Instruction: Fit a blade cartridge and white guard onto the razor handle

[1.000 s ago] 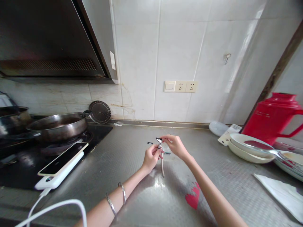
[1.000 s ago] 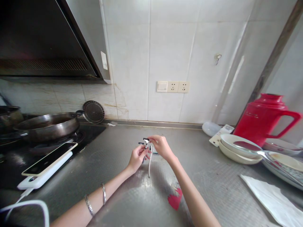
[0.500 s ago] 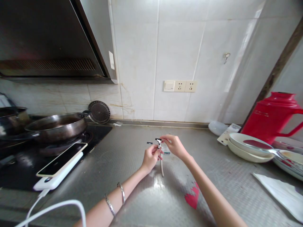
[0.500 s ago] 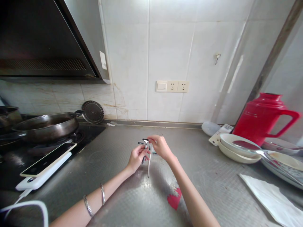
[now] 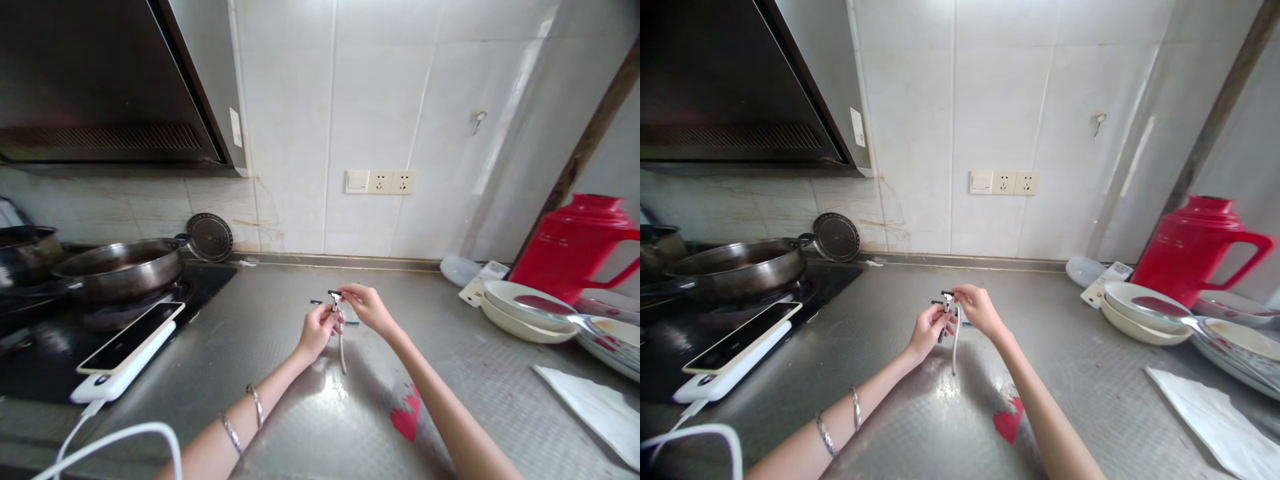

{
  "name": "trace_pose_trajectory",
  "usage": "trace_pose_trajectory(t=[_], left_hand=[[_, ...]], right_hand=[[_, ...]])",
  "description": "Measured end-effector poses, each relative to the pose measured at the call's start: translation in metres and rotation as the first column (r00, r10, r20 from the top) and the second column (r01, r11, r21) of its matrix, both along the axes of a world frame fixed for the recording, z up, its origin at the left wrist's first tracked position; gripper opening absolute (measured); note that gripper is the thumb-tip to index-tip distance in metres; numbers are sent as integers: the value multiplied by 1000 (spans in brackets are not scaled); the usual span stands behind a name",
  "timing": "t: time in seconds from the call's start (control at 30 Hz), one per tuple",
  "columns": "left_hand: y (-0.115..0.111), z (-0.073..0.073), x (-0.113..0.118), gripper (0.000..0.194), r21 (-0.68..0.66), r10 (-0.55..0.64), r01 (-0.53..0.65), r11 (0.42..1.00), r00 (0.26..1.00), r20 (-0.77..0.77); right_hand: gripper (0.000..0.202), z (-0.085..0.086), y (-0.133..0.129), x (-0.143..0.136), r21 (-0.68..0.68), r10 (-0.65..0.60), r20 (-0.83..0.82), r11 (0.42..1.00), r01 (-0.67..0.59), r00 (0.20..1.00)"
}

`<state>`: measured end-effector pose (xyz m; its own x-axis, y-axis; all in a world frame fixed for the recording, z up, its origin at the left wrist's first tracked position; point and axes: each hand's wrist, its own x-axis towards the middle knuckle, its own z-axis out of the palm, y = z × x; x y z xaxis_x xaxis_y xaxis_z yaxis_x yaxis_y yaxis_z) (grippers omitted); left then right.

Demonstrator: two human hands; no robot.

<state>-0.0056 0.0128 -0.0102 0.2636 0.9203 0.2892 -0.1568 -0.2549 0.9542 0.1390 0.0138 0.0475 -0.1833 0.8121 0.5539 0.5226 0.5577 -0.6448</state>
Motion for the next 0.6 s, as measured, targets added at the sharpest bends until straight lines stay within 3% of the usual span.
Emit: trace_pose_trajectory(t=[0.33, 0.5, 0.6], left_hand=[[-5, 5, 0, 28, -42, -36, 36, 998, 999, -2], [-2, 12, -2, 25, -46, 13, -12, 999, 1000, 25], [7, 17, -7, 24, -73, 115, -111, 991, 991, 65]], right_hand=[[29, -2, 4, 1, -87, 55, -163, 994, -70, 985], [36, -11, 14, 7, -118, -59, -187, 992, 37, 981], [34, -13, 14, 9, -104, -158, -56, 983, 152, 986]])
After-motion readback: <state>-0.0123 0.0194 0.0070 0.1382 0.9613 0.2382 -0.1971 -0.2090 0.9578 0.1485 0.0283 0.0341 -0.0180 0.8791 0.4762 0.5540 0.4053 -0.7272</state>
